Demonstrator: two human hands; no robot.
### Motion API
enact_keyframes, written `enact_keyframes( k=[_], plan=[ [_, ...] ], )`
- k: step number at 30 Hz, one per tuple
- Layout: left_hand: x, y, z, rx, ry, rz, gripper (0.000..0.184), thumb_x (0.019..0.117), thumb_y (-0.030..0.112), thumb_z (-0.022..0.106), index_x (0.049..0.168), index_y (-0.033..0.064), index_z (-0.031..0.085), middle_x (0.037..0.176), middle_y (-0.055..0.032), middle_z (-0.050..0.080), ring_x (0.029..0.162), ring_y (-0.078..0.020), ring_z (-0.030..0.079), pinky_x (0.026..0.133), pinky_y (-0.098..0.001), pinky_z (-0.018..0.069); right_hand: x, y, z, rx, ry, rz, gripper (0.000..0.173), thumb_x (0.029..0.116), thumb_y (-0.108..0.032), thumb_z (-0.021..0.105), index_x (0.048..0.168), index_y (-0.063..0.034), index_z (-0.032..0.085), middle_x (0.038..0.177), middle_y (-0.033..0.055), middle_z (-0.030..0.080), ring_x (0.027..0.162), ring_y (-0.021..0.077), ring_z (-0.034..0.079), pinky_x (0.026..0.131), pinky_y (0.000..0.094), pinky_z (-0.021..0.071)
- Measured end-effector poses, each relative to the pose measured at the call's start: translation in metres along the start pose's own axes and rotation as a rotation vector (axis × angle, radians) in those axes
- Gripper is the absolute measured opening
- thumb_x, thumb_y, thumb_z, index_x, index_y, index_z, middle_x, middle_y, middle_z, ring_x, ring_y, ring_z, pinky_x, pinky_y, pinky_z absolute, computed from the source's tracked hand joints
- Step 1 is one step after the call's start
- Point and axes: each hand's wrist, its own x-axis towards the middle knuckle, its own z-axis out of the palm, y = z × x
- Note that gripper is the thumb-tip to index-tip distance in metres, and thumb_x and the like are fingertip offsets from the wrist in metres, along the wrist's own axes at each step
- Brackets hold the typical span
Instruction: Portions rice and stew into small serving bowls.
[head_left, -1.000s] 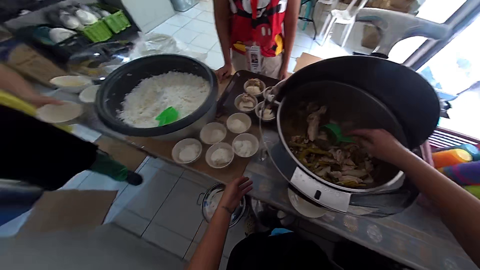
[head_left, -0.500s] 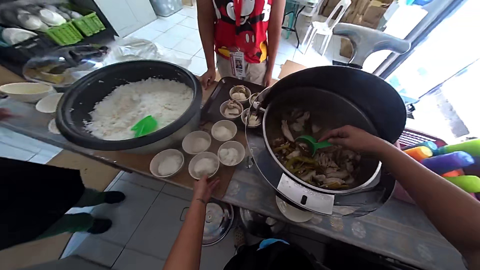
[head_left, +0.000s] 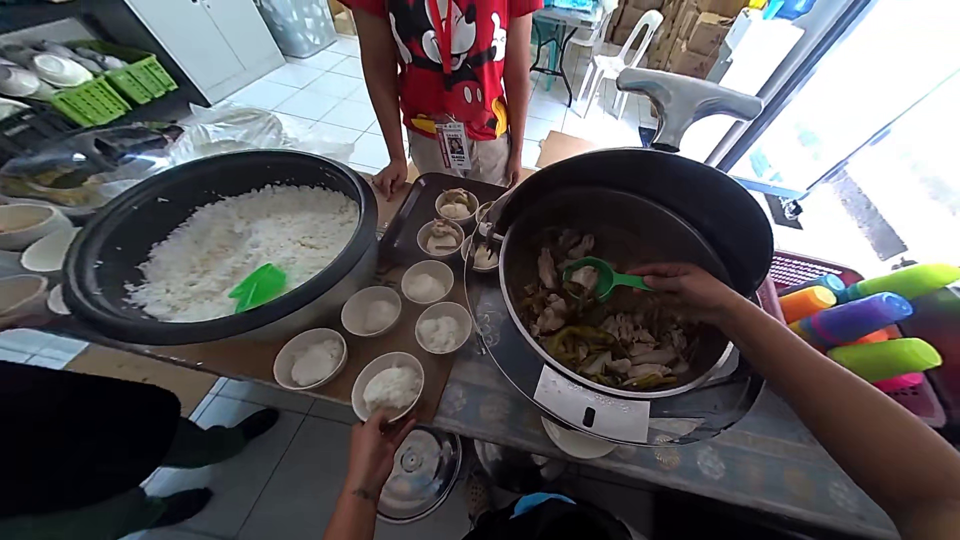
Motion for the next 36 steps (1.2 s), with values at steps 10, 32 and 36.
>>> enact_keyframes(
  k=[10,32,36],
  plan=[
    [-0.143,0.071,0.021,0.016,-0.406,0.229,0.032,0.0999,0.01,0.03,0.131,0.0138,0.035,0.089,-0.0036,0.072,0.07,-0.0146,0.073,0.054,-0.0259,0.0595,-0.039,-0.038,-0.018,0.162,0.076,-0.149,0.03,0.1083,-0.004,0.04,0.129,-0.0046,0.062,0.089,-0.0031,0.07,0.047,-0.0063,0.038,0.044,0.0101,0.0323],
    [-0.225,0.073,0.177,0.009,-0.811,-0.046,0.036,0.1068,0.004,0.043,0.139,0.0056,0.027,0.097,-0.0161,0.064,0.075,-0.024,0.073,0.064,-0.0317,0.0624,-0.137,-0.063,0.026,-0.899,0.54,-0.833,0.031,0.0999,-0.007,0.05,0.121,-0.0057,0.072,0.096,0.0102,0.071,0.075,0.0208,0.067,0.065,0.0401,0.0562],
    [-0.228,0.07,0.176,0.046,-0.834,-0.041,0.038,0.1066,0.005,0.043,0.14,0.006,0.026,0.096,-0.0159,0.065,0.074,-0.0238,0.073,0.064,-0.0319,0.0624,-0.136,-0.054,0.031,-1.183,0.625,-1.016,0.035,0.093,0.003,0.05,0.116,-0.0066,0.075,0.096,0.0141,0.075,0.064,0.0307,0.07,0.05,0.0435,0.0533]
  ],
)
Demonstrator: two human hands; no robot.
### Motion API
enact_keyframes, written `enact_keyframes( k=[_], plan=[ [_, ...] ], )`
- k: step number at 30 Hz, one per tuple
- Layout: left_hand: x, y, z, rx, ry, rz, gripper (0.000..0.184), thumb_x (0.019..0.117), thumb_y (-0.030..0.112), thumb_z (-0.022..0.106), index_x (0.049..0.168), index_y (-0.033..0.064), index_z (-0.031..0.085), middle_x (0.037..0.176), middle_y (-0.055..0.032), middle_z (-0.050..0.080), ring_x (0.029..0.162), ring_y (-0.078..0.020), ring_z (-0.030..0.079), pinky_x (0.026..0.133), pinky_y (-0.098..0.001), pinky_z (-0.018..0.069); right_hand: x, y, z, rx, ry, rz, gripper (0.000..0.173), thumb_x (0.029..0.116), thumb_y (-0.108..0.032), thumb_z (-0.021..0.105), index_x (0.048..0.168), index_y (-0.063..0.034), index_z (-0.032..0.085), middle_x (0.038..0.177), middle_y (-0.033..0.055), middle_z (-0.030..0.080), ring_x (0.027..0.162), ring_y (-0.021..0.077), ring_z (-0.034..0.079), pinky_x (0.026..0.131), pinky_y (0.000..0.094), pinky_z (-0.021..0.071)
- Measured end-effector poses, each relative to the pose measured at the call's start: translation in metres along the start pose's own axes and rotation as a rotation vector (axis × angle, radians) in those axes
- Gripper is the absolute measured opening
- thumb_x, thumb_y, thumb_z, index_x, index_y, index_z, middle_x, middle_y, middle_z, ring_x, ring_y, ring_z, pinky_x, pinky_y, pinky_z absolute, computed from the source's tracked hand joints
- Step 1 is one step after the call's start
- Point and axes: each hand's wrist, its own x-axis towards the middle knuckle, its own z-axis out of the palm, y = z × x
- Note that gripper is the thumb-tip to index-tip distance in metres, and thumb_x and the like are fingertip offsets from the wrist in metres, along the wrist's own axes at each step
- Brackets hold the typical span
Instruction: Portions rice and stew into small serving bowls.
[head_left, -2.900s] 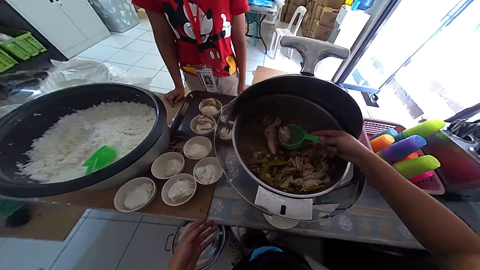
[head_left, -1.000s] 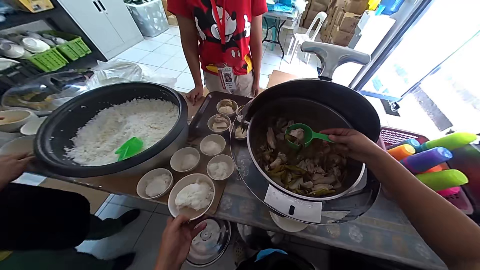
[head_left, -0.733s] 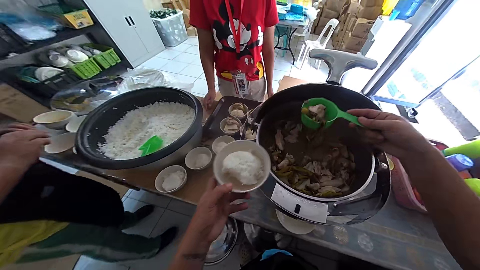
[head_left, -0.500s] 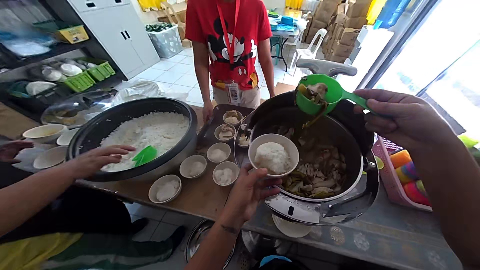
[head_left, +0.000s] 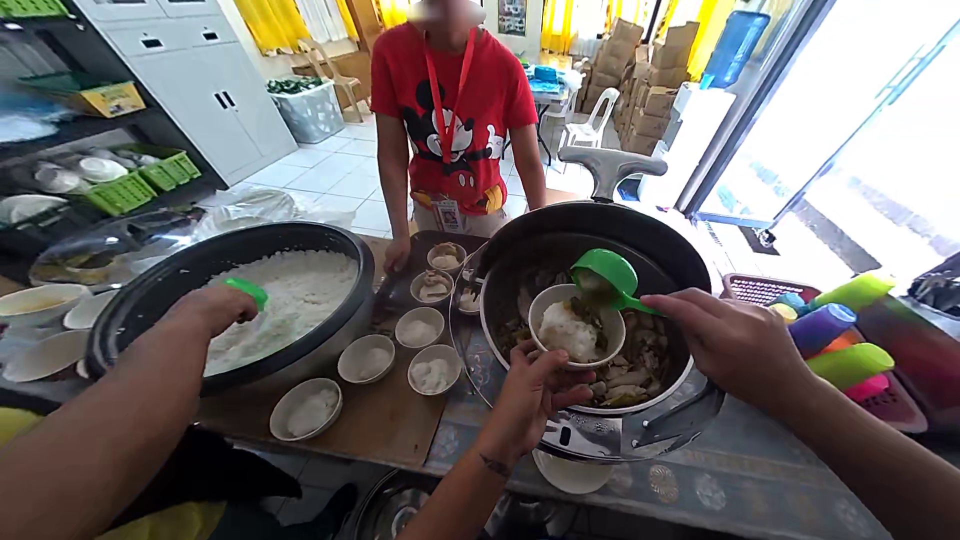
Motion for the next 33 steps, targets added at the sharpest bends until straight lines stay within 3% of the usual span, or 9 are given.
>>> enact_keyframes(
  k=[5,14,17,20,23,25,28,30,33],
  plan=[
    [-0.005,-0.002,-0.002,0.041,-0.069,-0.024,0.038,0.1058,0.003,0.043,0.139,0.0067,0.025,0.094,-0.0153,0.066,0.075,-0.0243,0.074,0.065,-0.0331,0.0627,0.002,-0.006,-0.003,-0.037,-0.038,-0.233,0.032,0.0936,0.006,0.052,0.112,-0.0083,0.074,0.095,0.0108,0.076,0.063,0.0257,0.069,0.05,0.0356,0.0516],
    [-0.011,0.006,-0.013,0.1,-0.124,-0.024,0.042,0.1051,0.003,0.042,0.143,0.0077,0.024,0.103,-0.0153,0.063,0.077,-0.0248,0.073,0.065,-0.0345,0.063,-0.002,-0.006,-0.022,-0.134,0.021,-0.24,0.033,0.0965,0.004,0.05,0.115,-0.0099,0.073,0.096,0.0104,0.076,0.06,0.0255,0.065,0.049,0.0364,0.0474],
    [-0.009,0.007,-0.019,0.092,-0.126,-0.018,0.04,0.1049,0.003,0.042,0.141,0.0081,0.025,0.103,-0.0154,0.063,0.076,-0.0246,0.073,0.064,-0.0339,0.0629,-0.001,-0.001,-0.025,-0.143,0.082,-0.167,0.035,0.0968,0.004,0.05,0.117,-0.0097,0.074,0.099,0.0129,0.076,0.061,0.0273,0.066,0.05,0.0383,0.048],
    [-0.007,0.008,-0.023,0.091,-0.109,-0.022,0.035,0.1053,0.004,0.04,0.138,0.0087,0.027,0.099,-0.0149,0.065,0.075,-0.0245,0.073,0.063,-0.0331,0.0626,0.0,0.007,-0.013,0.014,0.102,0.028,0.032,0.0977,-0.001,0.049,0.117,-0.0056,0.074,0.101,0.0164,0.075,0.074,0.0311,0.073,0.058,0.0445,0.0565],
    [-0.006,0.009,-0.033,0.091,-0.096,-0.013,0.037,0.1046,0.005,0.037,0.14,0.0089,0.027,0.098,-0.0157,0.067,0.075,-0.025,0.074,0.062,-0.0332,0.0626,0.001,0.026,0.005,0.224,0.081,0.276,0.031,0.1025,-0.006,0.048,0.123,-0.0019,0.071,0.102,0.0148,0.071,0.082,0.0209,0.067,0.074,0.0366,0.0563],
    [-0.007,0.013,-0.041,0.098,-0.079,0.004,0.038,0.1029,0.005,0.036,0.14,0.0091,0.028,0.099,-0.0154,0.067,0.076,-0.0248,0.074,0.062,-0.0331,0.0627,-0.003,0.041,0.021,0.331,0.024,0.386,0.031,0.1039,-0.007,0.049,0.126,-0.0012,0.069,0.108,0.0163,0.072,0.09,0.0216,0.069,0.082,0.0401,0.0567],
    [-0.002,0.018,-0.047,0.115,-0.012,0.007,0.035,0.1031,0.003,0.035,0.137,0.0093,0.029,0.096,-0.0155,0.068,0.076,-0.0249,0.074,0.061,-0.0326,0.062,-0.009,0.051,0.046,0.362,-0.173,0.411,0.028,0.1039,-0.004,0.051,0.125,-0.0015,0.07,0.112,0.0193,0.072,0.098,0.0336,0.071,0.088,0.0552,0.055],
    [0.002,0.021,-0.049,0.118,0.03,0.002,0.033,0.1043,0.004,0.036,0.137,0.0084,0.03,0.097,-0.0156,0.067,0.076,-0.0245,0.073,0.062,-0.0319,0.0618,-0.01,0.05,0.057,0.325,-0.343,0.329,0.029,0.1011,0.001,0.053,0.123,-0.0037,0.073,0.11,0.0203,0.074,0.097,0.0411,0.072,0.084,0.0643,0.0548],
    [0.003,0.031,-0.061,0.132,0.08,0.04,0.03,0.1055,0.005,0.035,0.135,0.0076,0.032,0.096,-0.0145,0.067,0.077,-0.0236,0.073,0.063,-0.0311,0.0619,-0.004,0.038,0.068,0.247,-0.537,0.243,0.034,0.0983,0.005,0.053,0.123,-0.0081,0.074,0.111,0.0183,0.074,0.092,0.0435,0.073,0.077,0.0657,0.055]
  ],
)
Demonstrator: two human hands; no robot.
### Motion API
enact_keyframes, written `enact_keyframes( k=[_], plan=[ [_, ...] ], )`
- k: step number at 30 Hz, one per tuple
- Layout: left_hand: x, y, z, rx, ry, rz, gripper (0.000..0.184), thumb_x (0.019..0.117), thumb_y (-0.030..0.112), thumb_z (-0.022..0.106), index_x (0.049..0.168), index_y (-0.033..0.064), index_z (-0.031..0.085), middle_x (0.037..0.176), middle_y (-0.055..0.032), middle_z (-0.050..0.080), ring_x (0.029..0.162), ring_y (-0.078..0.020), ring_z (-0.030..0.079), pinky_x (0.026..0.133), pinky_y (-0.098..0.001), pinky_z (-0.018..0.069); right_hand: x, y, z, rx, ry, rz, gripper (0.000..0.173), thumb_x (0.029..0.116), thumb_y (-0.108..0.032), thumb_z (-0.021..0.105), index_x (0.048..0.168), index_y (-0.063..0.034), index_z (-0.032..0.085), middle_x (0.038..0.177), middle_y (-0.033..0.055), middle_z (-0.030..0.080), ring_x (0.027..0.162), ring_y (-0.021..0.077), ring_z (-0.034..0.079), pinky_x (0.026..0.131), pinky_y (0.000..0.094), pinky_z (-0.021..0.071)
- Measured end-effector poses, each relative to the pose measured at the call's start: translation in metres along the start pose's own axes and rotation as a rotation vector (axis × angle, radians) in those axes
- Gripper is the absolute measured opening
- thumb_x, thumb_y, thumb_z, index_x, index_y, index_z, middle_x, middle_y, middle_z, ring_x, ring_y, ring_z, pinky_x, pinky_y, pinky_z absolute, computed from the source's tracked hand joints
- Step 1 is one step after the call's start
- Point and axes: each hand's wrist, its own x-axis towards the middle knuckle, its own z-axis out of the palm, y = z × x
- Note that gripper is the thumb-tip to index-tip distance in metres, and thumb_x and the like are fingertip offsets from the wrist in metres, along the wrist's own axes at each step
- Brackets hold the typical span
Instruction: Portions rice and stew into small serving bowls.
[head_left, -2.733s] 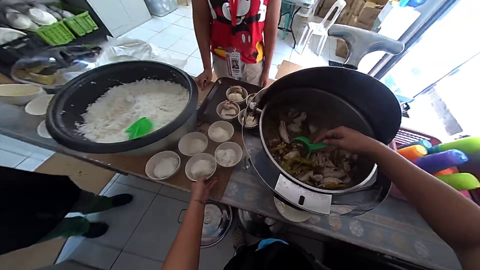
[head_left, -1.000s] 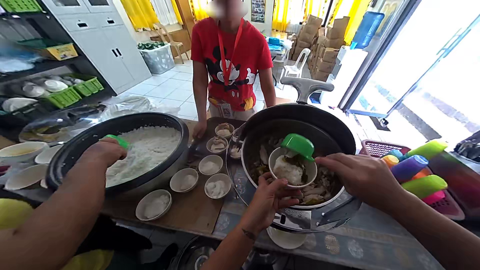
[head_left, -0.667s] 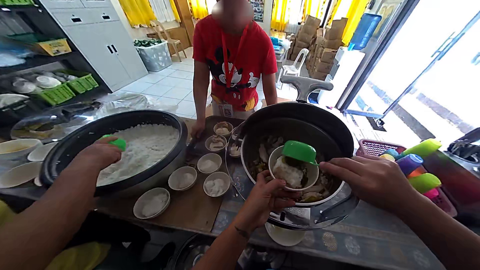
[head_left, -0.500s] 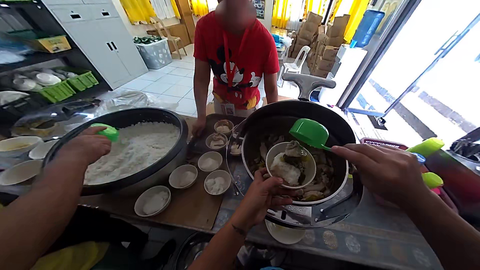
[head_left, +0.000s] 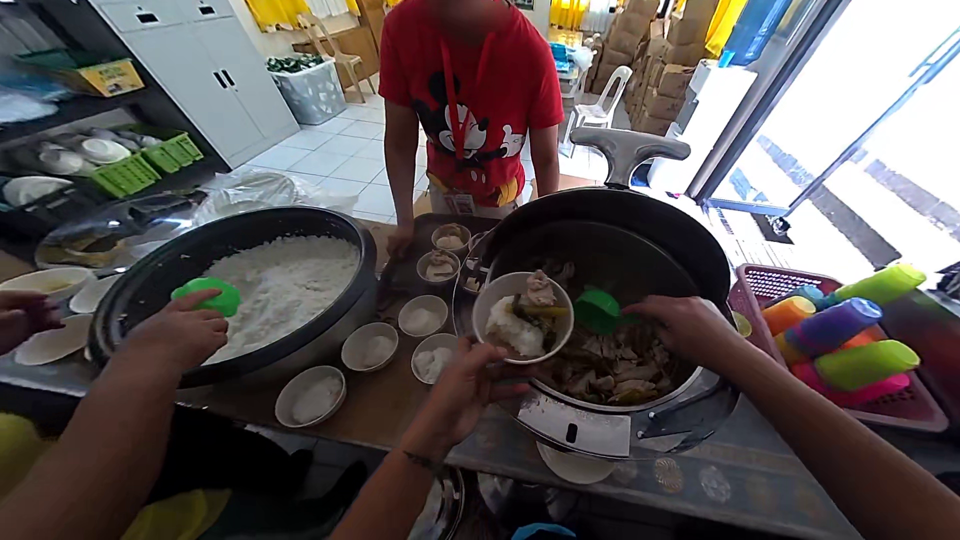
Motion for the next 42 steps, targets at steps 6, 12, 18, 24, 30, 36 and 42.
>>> enact_keyframes(
  k=[6,12,18,24,30,36,42],
  plan=[
    [-0.013,0.009,-0.046,0.021,0.124,0.121,0.026,0.1036,0.009,0.03,0.126,0.0104,0.043,0.091,-0.0082,0.071,0.074,-0.018,0.074,0.06,-0.0279,0.0616,0.038,0.005,0.024,-0.169,-0.257,0.116,0.037,0.0975,0.006,0.058,0.132,-0.0058,0.067,0.122,0.0223,0.069,0.102,0.0465,0.069,0.083,0.0634,0.0537],
    [-0.037,-0.002,-0.082,-0.035,0.161,0.251,0.027,0.0969,0.011,0.032,0.116,0.0157,0.05,0.089,-0.0025,0.076,0.072,-0.0124,0.074,0.058,-0.0236,0.0607,0.064,0.026,0.025,-0.226,-0.114,0.156,0.031,0.0974,0.005,0.057,0.125,-0.0022,0.069,0.118,0.0259,0.069,0.098,0.0511,0.068,0.079,0.0684,0.0531],
    [-0.058,-0.013,-0.114,-0.086,0.166,0.27,0.023,0.0919,0.013,0.049,0.114,0.0185,0.055,0.093,-0.0025,0.077,0.076,-0.0132,0.075,0.06,-0.0251,0.0615,0.024,-0.025,-0.001,-0.086,0.094,-0.298,0.03,0.0847,0.007,0.07,0.109,-0.0084,0.077,0.091,0.0131,0.073,0.071,0.0335,0.072,0.056,0.053,0.0568],
    [-0.066,-0.018,-0.126,-0.104,0.148,0.295,0.021,0.0937,0.018,0.055,0.114,0.0211,0.059,0.096,-0.0026,0.078,0.078,-0.0136,0.076,0.062,-0.0257,0.0622,0.031,-0.054,0.039,-0.14,0.015,-0.369,0.025,0.0867,0.01,0.067,0.108,-0.0002,0.074,0.088,0.0181,0.071,0.067,0.0358,0.07,0.055,0.0483,0.0561],
    [-0.067,-0.02,-0.122,-0.135,0.152,0.276,0.021,0.0936,0.014,0.051,0.114,0.0183,0.056,0.095,-0.0045,0.077,0.076,-0.015,0.076,0.061,-0.0263,0.0623,0.057,-0.015,0.025,-0.228,-0.064,-0.14,0.026,0.0899,0.009,0.066,0.114,0.0013,0.071,0.101,0.0218,0.071,0.079,0.0426,0.071,0.063,0.0576,0.0564],
    [-0.063,-0.019,-0.117,-0.13,0.18,0.273,0.021,0.0924,0.013,0.048,0.112,0.0173,0.055,0.092,-0.0043,0.077,0.074,-0.0142,0.075,0.059,-0.0259,0.0618,0.065,-0.053,0.039,-0.167,-0.017,-0.346,0.022,0.088,0.01,0.066,0.106,0.0004,0.073,0.089,0.0185,0.07,0.071,0.0369,0.07,0.057,0.0498,0.0558],
    [-0.064,-0.021,-0.114,-0.151,0.205,0.27,0.023,0.0933,0.011,0.043,0.114,0.016,0.052,0.091,-0.004,0.077,0.074,-0.0146,0.075,0.058,-0.0269,0.062,0.114,-0.039,0.059,0.092,-0.173,-0.144,0.033,0.097,0.006,0.055,0.124,-0.0046,0.071,0.12,0.0195,0.071,0.104,0.043,0.07,0.086,0.0639,0.054]
  ],
)
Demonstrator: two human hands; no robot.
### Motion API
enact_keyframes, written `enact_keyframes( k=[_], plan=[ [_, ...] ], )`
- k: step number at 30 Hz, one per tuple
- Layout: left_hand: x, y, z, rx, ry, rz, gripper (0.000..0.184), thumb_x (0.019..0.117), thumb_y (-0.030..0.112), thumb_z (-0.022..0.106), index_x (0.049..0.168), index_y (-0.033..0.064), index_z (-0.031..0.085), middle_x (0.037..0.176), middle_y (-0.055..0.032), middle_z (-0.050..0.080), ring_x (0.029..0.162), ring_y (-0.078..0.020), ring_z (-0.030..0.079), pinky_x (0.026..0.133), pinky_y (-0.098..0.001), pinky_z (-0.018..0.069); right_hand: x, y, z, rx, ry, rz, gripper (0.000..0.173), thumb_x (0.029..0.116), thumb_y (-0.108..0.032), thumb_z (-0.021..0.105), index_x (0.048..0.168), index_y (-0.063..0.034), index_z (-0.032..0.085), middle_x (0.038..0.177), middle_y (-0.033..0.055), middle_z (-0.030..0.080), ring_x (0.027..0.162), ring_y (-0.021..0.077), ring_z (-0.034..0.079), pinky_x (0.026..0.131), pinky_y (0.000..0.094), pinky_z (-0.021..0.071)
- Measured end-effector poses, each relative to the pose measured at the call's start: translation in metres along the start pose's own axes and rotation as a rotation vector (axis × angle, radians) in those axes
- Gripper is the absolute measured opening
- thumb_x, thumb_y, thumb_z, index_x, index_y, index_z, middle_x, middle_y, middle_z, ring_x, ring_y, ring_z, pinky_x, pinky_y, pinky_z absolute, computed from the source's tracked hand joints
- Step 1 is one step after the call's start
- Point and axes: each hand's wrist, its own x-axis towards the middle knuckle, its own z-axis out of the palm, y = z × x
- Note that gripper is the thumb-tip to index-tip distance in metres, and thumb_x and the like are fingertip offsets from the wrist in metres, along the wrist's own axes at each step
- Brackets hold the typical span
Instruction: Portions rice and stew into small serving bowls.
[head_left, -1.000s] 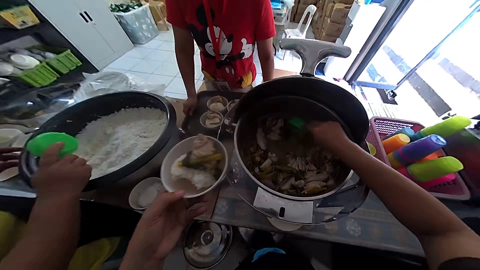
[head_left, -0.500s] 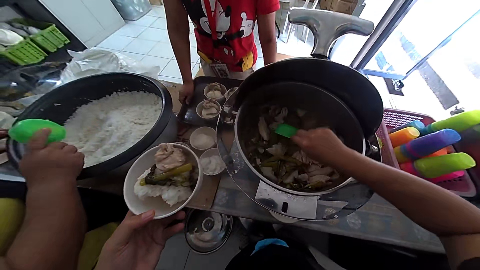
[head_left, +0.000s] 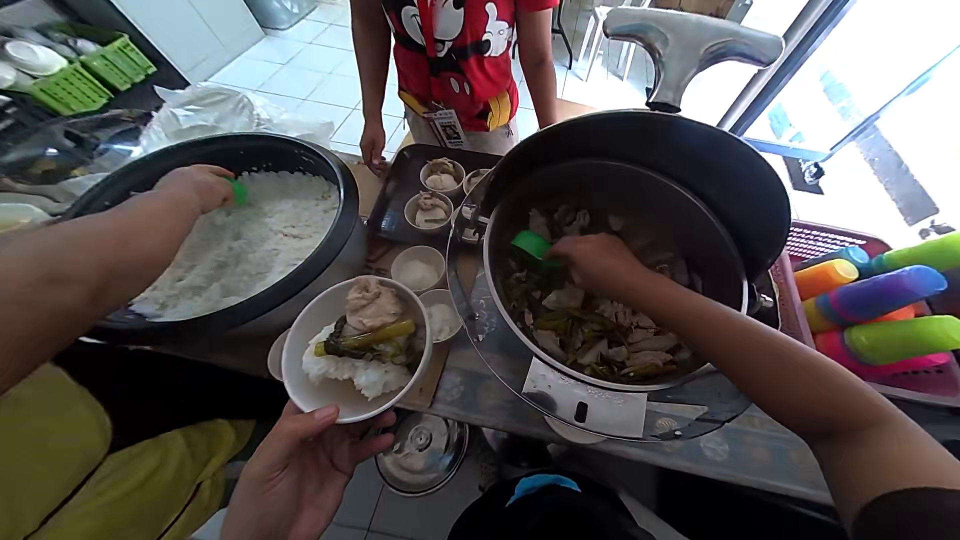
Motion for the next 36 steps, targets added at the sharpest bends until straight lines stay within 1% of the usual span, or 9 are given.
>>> enact_keyframes(
  k=[3,9,12,20,24,27,32,34,36],
  plan=[
    [-0.002,-0.001,-0.003,0.001,0.008,-0.017,0.024,0.093,0.011,0.043,0.116,0.0158,0.049,0.092,-0.0038,0.076,0.073,-0.015,0.075,0.058,-0.0273,0.0623,-0.006,0.015,-0.018,0.163,-0.136,0.072,0.03,0.1041,-0.003,0.052,0.124,-0.0082,0.073,0.113,0.0184,0.073,0.107,0.0384,0.069,0.097,0.0603,0.0505],
    [-0.006,-0.002,-0.002,0.025,0.031,-0.024,0.025,0.0932,0.011,0.04,0.116,0.0157,0.048,0.09,-0.0026,0.076,0.073,-0.0133,0.075,0.056,-0.0252,0.0613,-0.018,0.031,-0.004,0.709,-0.18,0.286,0.025,0.1075,-0.004,0.048,0.12,0.0008,0.069,0.106,0.0113,0.071,0.09,0.0104,0.067,0.084,0.0288,0.0543],
    [-0.003,-0.001,0.001,0.037,0.043,-0.036,0.025,0.0922,0.011,0.039,0.116,0.0158,0.048,0.089,-0.0019,0.076,0.072,-0.0126,0.075,0.056,-0.0248,0.061,-0.025,0.051,0.002,0.949,-0.104,0.392,0.025,0.1078,-0.005,0.047,0.121,0.0017,0.066,0.103,0.0069,0.071,0.086,0.0041,0.066,0.08,0.0219,0.0537],
    [0.009,-0.009,0.034,0.073,-0.006,-0.068,0.029,0.0943,0.011,0.037,0.122,0.0153,0.045,0.09,-0.0036,0.075,0.073,-0.0148,0.075,0.056,-0.0263,0.0615,-0.069,0.07,-0.045,0.977,0.143,0.393,0.025,0.1077,-0.007,0.046,0.12,-0.0036,0.068,0.094,-0.0017,0.073,0.076,-0.0028,0.064,0.066,0.0137,0.0512],
    [0.02,-0.013,0.078,0.099,-0.068,-0.158,0.034,0.0994,0.008,0.035,0.133,0.0109,0.037,0.095,-0.0076,0.072,0.079,-0.0185,0.074,0.062,-0.0291,0.0626,-0.087,0.057,-0.084,0.919,0.27,0.265,0.026,0.1056,-0.006,0.047,0.119,-0.0081,0.068,0.089,-0.0079,0.071,0.055,-0.0084,0.047,0.049,0.0089,0.0372],
    [0.032,-0.017,0.11,0.037,-0.122,-0.225,0.029,0.1052,0.006,0.036,0.134,0.0078,0.037,0.098,-0.0109,0.069,0.081,-0.0205,0.074,0.066,-0.0299,0.0626,-0.098,0.033,-0.109,0.815,0.367,0.158,0.026,0.1044,-0.004,0.048,0.117,-0.008,0.07,0.088,-0.008,0.071,0.053,-0.0083,0.045,0.048,0.0082,0.0361],
    [0.049,-0.026,0.156,-0.018,-0.149,-0.317,0.021,0.1076,0.006,0.04,0.128,0.0042,0.04,0.092,-0.0121,0.069,0.076,-0.0194,0.074,0.066,-0.0282,0.0621,-0.112,-0.006,-0.12,0.374,0.489,0.02,0.023,0.1034,-0.009,0.053,0.116,-0.0077,0.071,0.1,-0.0066,0.073,0.083,-0.0086,0.065,0.077,0.0099,0.0535],
    [0.052,-0.027,0.167,-0.023,-0.159,-0.356,0.015,0.108,0.006,0.04,0.123,0.0035,0.044,0.09,-0.0119,0.07,0.075,-0.0188,0.074,0.066,-0.0275,0.0623,-0.116,-0.021,-0.114,0.15,0.512,0.022,0.024,0.1039,-0.012,0.052,0.118,-0.0083,0.072,0.102,-0.0005,0.073,0.085,-0.0013,0.065,0.079,0.0189,0.0547],
    [0.054,-0.027,0.175,-0.024,-0.18,-0.395,0.013,0.1083,0.007,0.041,0.12,0.0029,0.046,0.09,-0.0115,0.069,0.075,-0.0181,0.074,0.067,-0.0271,0.0622,-0.119,-0.028,-0.102,-0.064,0.547,-0.069,0.028,0.1013,-0.007,0.051,0.117,-0.0058,0.073,0.097,0.0083,0.073,0.079,0.0167,0.068,0.069,0.0355,0.0572]
  ],
)
